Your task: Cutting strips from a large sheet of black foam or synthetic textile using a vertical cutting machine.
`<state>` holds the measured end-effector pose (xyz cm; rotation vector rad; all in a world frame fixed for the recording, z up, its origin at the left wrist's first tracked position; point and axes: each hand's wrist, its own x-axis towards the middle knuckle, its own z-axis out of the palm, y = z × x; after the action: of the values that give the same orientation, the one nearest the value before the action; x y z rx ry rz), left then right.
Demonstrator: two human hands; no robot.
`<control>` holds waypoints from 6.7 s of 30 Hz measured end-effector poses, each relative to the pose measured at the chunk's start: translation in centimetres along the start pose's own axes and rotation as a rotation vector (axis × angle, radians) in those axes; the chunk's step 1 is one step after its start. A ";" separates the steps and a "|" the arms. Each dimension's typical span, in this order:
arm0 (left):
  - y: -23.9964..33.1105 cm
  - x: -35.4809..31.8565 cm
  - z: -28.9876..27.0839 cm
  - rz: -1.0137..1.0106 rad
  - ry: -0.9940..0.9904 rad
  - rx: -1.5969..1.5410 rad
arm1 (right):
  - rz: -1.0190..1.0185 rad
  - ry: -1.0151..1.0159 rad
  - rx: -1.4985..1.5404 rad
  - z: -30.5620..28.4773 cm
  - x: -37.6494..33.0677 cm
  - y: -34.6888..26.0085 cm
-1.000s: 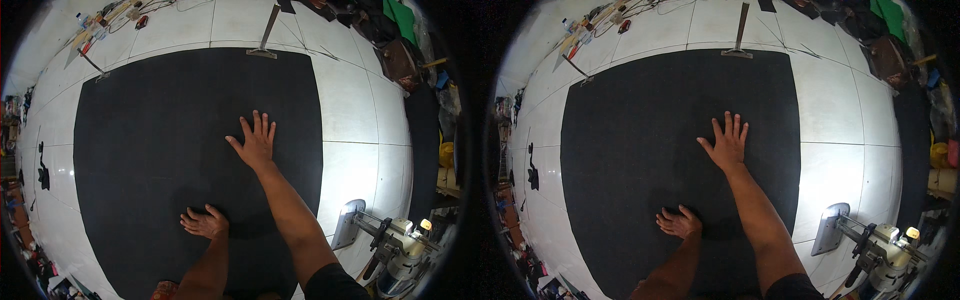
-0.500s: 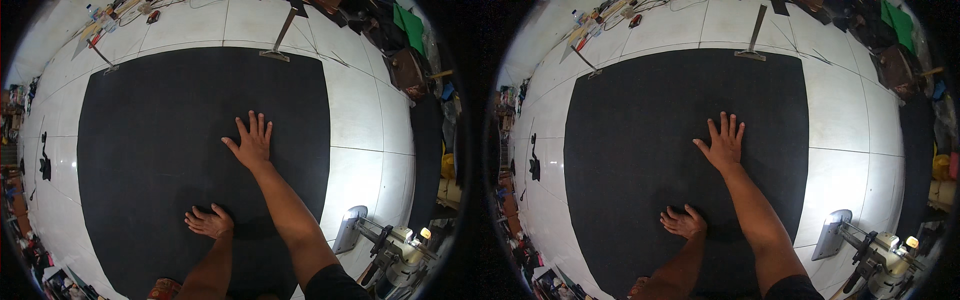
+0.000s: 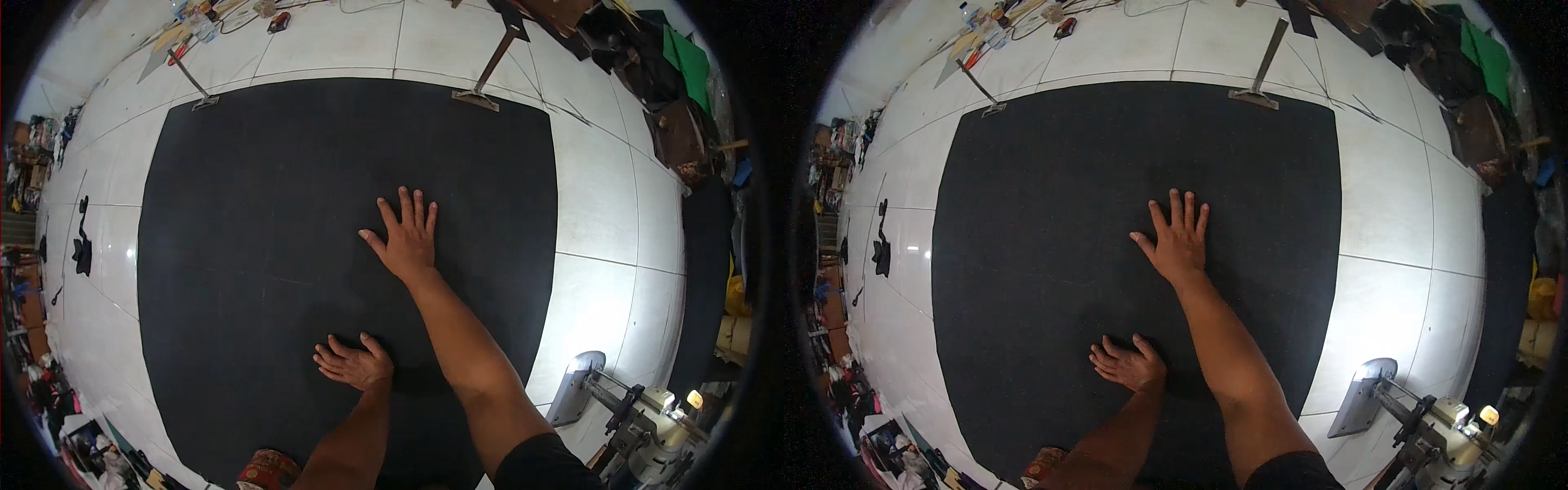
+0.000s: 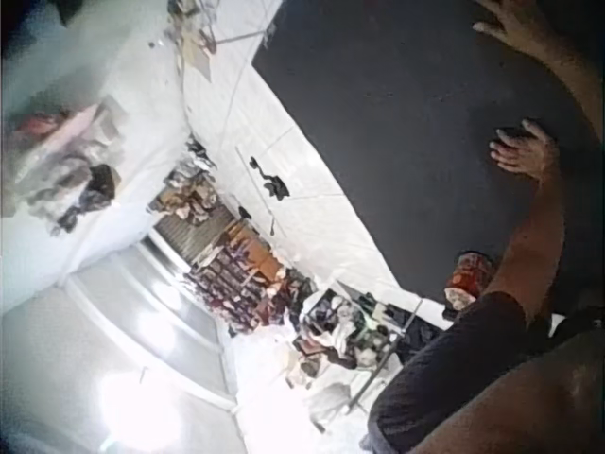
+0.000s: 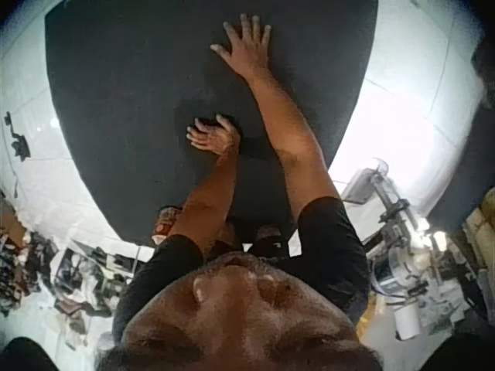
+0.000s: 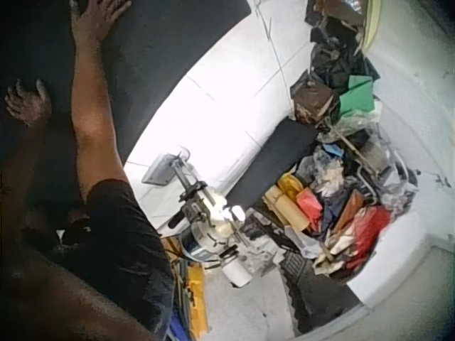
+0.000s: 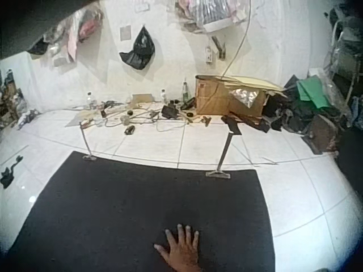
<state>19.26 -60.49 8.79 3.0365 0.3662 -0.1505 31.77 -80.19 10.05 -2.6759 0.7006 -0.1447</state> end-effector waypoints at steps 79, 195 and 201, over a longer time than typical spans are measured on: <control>-5.6 -0.3 -1.7 0.228 0.034 -0.563 | 0.024 0.075 0.224 -2.4 -44.9 -4.7; -31.8 -6.2 0.4 0.105 0.175 0.034 | 0.298 0.101 -0.066 -0.9 -29.5 -2.9; -31.6 -6.1 0.5 0.132 0.190 0.009 | 0.352 0.248 -0.081 -1.5 -31.1 -0.4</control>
<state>5.69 -31.31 6.85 3.0792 0.1755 0.1460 4.56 -65.13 11.40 -2.5834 1.2652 -0.3644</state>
